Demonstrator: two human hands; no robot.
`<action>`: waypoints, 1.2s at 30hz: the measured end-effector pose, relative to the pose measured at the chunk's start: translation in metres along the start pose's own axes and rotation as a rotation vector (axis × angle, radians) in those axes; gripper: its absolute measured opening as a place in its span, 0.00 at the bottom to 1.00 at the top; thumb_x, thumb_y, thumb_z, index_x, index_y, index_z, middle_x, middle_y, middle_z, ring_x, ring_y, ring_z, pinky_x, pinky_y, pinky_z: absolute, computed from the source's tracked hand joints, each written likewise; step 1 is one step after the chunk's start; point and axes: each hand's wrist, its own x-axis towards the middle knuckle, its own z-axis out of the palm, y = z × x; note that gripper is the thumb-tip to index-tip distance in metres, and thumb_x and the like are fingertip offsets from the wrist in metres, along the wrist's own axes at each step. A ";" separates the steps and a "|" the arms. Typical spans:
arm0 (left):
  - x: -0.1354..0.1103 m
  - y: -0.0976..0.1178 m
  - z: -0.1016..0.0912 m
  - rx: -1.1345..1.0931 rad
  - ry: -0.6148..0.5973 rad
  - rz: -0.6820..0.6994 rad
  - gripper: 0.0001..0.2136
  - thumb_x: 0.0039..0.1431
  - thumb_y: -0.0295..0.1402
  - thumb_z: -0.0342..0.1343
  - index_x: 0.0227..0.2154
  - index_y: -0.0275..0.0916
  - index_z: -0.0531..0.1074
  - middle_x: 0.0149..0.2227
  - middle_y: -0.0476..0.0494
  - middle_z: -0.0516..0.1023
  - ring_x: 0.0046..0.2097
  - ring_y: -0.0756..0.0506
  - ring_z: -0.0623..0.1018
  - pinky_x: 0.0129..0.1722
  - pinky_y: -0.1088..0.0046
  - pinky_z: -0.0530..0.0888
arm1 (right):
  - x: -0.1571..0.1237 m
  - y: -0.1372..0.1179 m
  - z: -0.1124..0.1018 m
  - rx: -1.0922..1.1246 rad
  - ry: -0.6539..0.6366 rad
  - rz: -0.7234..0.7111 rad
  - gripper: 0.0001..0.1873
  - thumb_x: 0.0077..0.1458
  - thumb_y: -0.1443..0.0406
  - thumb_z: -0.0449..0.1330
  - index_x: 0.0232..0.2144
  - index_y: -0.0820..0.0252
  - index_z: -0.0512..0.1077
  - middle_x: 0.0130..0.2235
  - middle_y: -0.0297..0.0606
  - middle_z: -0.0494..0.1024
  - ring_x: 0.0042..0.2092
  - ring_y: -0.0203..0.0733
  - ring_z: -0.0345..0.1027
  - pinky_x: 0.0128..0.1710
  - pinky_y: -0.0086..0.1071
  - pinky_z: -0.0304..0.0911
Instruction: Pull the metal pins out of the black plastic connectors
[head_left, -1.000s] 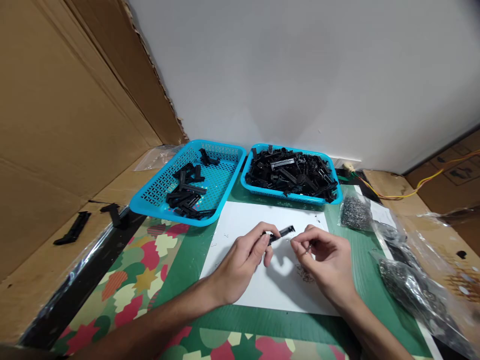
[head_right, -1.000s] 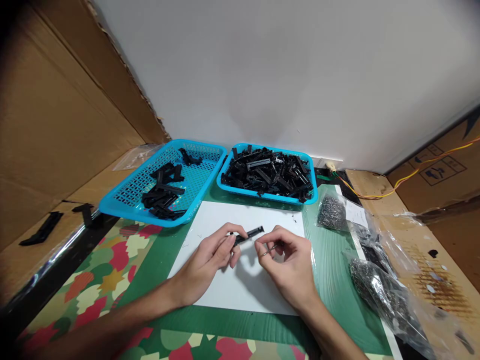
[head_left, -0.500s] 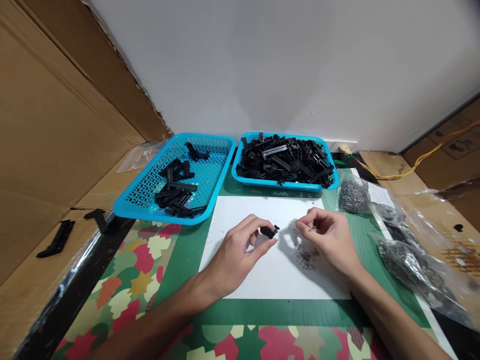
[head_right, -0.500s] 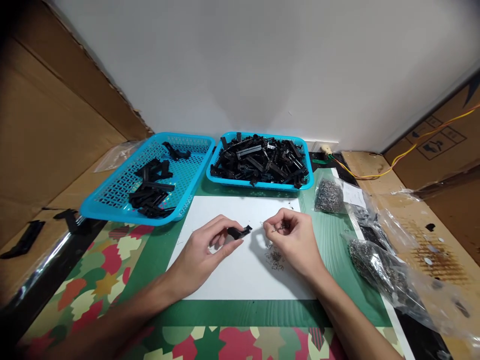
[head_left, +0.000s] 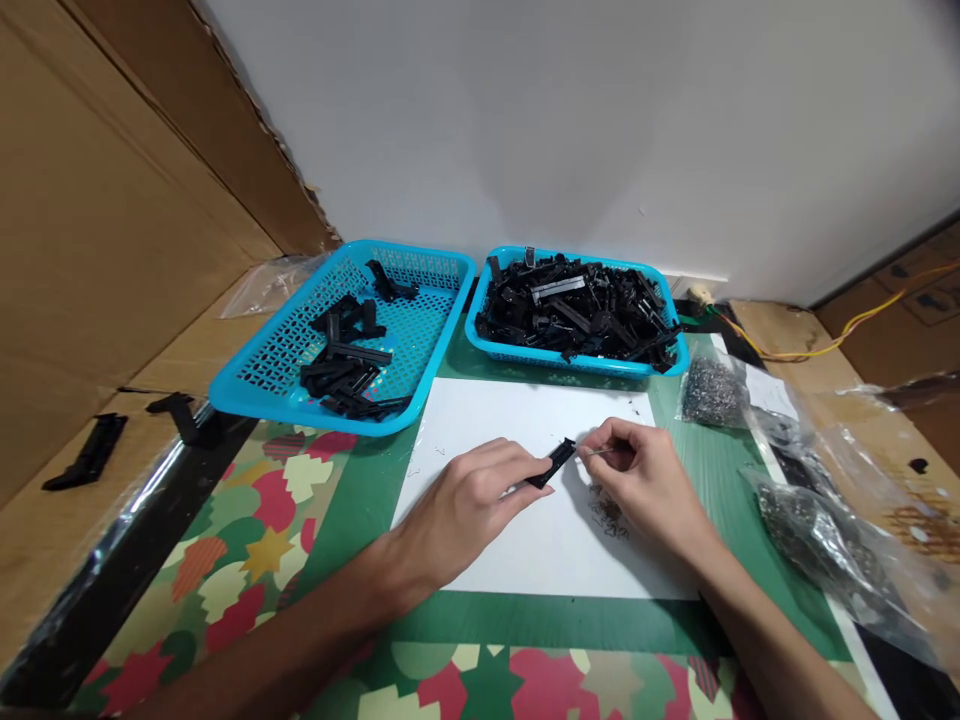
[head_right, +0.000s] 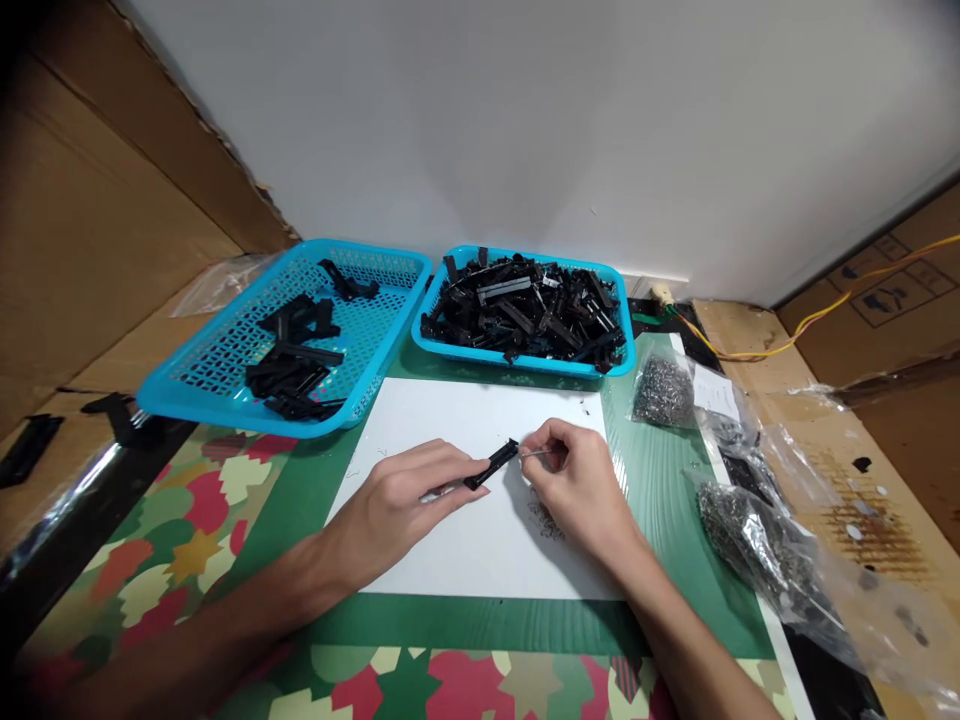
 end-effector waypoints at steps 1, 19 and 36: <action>0.000 0.000 0.000 0.007 -0.003 0.003 0.09 0.68 0.27 0.63 0.49 0.37 0.79 0.41 0.43 0.83 0.43 0.43 0.81 0.42 0.69 0.75 | 0.000 0.000 0.002 -0.018 0.007 -0.008 0.06 0.54 0.62 0.62 0.29 0.59 0.76 0.24 0.33 0.73 0.26 0.37 0.60 0.26 0.30 0.54; -0.003 0.001 0.000 0.005 -0.030 -0.017 0.09 0.69 0.29 0.62 0.50 0.36 0.79 0.42 0.42 0.84 0.46 0.42 0.81 0.44 0.67 0.76 | -0.005 -0.002 0.007 -0.171 0.009 -0.081 0.11 0.61 0.60 0.61 0.28 0.58 0.73 0.24 0.29 0.68 0.28 0.37 0.56 0.29 0.32 0.51; 0.000 0.006 -0.003 -0.007 -0.025 -0.088 0.09 0.66 0.27 0.65 0.48 0.33 0.80 0.42 0.41 0.84 0.43 0.43 0.83 0.41 0.70 0.76 | -0.006 0.007 0.015 -0.216 0.075 -0.126 0.14 0.64 0.56 0.58 0.29 0.56 0.71 0.28 0.34 0.74 0.32 0.42 0.62 0.34 0.33 0.55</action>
